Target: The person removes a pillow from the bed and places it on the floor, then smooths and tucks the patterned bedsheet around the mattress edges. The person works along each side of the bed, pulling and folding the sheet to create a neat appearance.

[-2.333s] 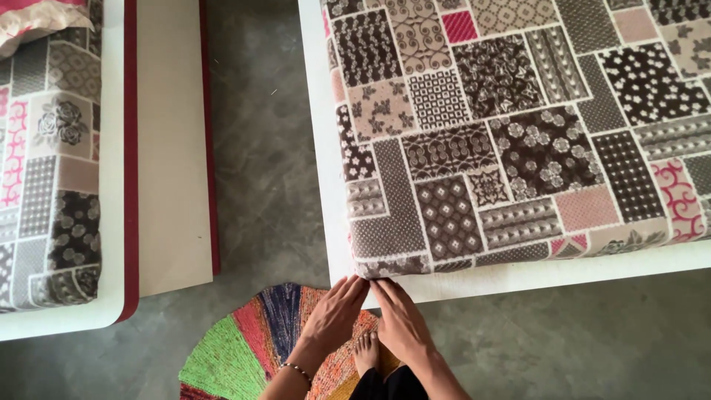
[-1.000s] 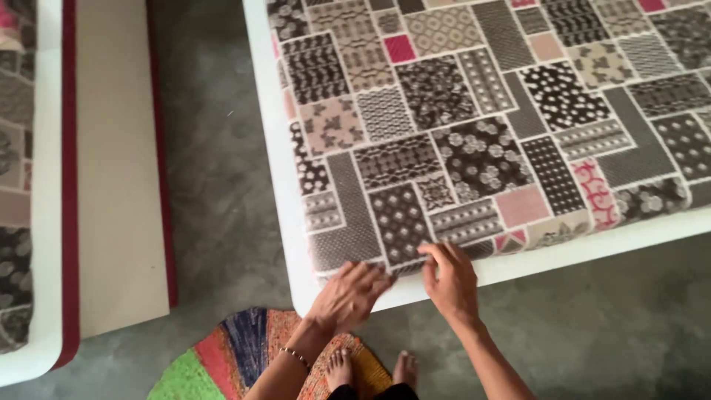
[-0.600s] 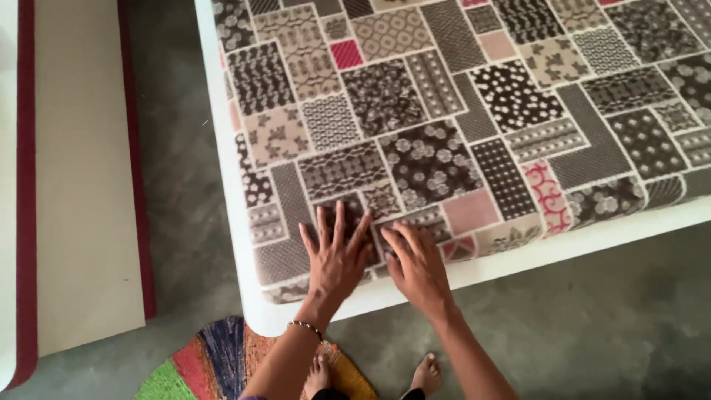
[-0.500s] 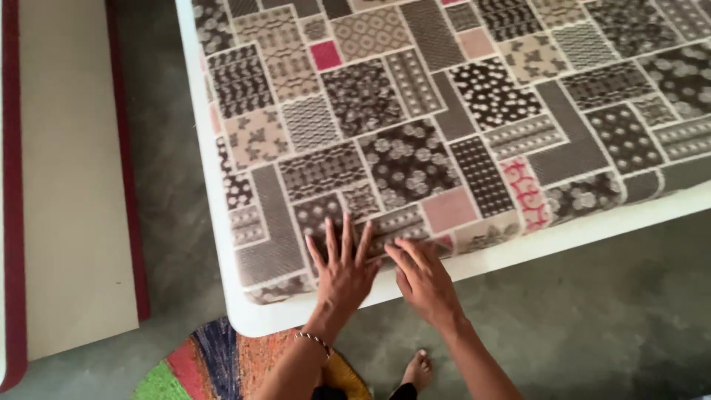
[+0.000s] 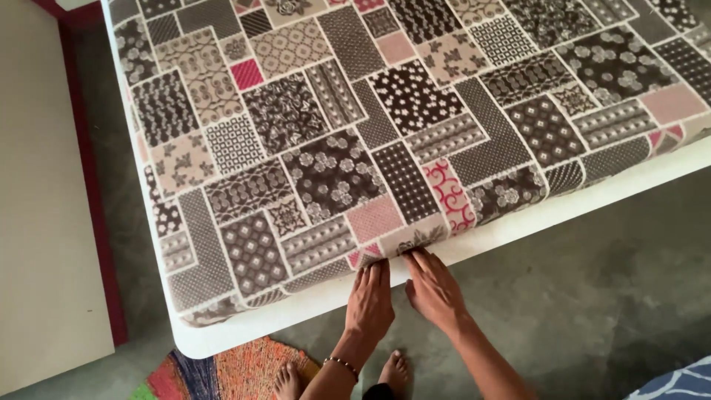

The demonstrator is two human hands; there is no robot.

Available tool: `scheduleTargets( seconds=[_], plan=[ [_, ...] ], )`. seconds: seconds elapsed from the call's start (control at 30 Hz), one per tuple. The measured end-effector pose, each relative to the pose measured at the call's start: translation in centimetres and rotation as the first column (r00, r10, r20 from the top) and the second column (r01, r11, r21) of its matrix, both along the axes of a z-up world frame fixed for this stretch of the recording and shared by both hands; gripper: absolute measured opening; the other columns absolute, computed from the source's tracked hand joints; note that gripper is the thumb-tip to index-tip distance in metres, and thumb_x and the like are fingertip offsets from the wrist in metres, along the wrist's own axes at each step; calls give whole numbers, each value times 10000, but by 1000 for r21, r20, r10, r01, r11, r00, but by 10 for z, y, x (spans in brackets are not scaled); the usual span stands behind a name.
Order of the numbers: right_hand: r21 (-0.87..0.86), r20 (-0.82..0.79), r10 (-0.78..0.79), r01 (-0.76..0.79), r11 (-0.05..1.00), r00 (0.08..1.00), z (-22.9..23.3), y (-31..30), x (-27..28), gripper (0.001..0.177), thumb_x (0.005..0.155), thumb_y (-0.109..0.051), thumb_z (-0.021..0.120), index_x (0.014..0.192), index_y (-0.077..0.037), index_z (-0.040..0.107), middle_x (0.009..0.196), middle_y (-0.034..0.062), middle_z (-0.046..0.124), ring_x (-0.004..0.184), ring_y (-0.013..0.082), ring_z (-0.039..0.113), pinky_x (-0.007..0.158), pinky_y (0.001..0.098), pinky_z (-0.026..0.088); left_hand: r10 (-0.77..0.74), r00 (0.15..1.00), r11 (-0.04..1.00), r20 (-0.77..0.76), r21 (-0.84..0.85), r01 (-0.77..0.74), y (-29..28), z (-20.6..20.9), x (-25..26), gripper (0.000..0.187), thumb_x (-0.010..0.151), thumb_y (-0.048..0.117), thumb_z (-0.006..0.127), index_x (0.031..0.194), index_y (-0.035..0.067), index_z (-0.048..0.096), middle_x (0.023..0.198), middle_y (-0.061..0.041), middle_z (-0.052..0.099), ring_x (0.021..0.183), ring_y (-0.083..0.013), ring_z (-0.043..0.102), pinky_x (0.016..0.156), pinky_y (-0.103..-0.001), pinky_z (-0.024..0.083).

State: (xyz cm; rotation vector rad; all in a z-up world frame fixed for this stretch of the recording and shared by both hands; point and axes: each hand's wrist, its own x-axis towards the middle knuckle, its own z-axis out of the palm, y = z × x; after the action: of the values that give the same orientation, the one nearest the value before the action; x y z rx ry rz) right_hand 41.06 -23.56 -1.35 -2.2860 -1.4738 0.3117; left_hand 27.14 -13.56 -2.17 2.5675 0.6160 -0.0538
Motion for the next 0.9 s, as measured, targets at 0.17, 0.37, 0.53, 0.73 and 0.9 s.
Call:
scheduleTargets(
  seconds=[0.17,0.37,0.53,0.73,0.9],
  plan=[
    [-84,114,17,-7,996,993,-10,11,4,503,805,-63,614,1301,10,581,1326,176,597,1259,356,536,1105,460,409,171,980,982,-98,-58,-177,-12,-13,32,802,749,101,755,1439,-91,394,1369,-250,498,1314,-421,449,1159,-471,320],
    [-170,200,20,14,985,980,-59,27,15,217,864,-88,595,1027,-40,728,1129,139,699,1150,306,612,1071,441,445,250,961,955,-116,-136,-265,-6,-20,47,812,709,132,829,1377,-96,429,1342,-250,512,1250,-424,469,1116,-486,345],
    [-223,115,-8,34,974,993,-75,26,24,178,861,-92,584,941,-68,741,1078,126,721,1142,298,624,1056,440,459,280,948,940,-153,-154,-303,-3,-24,54,755,716,78,787,1380,-62,456,1345,-232,537,1247,-414,478,1107,-469,373],
    [-235,-143,31,-64,970,989,-68,18,55,346,790,-78,586,1099,-77,741,1135,137,730,1111,317,649,977,434,504,203,973,972,-109,-101,-214,0,-44,31,772,697,-30,653,1426,-93,406,1384,-276,512,1282,-434,459,1089,-452,400],
    [-374,-536,-57,-176,911,843,-21,26,86,510,801,-135,558,1282,-136,728,1092,207,748,981,338,701,911,423,539,79,997,990,8,-114,-78,25,-30,11,827,643,-67,582,1452,-72,412,1455,-278,494,1343,-431,449,1106,-467,395]
  ],
)
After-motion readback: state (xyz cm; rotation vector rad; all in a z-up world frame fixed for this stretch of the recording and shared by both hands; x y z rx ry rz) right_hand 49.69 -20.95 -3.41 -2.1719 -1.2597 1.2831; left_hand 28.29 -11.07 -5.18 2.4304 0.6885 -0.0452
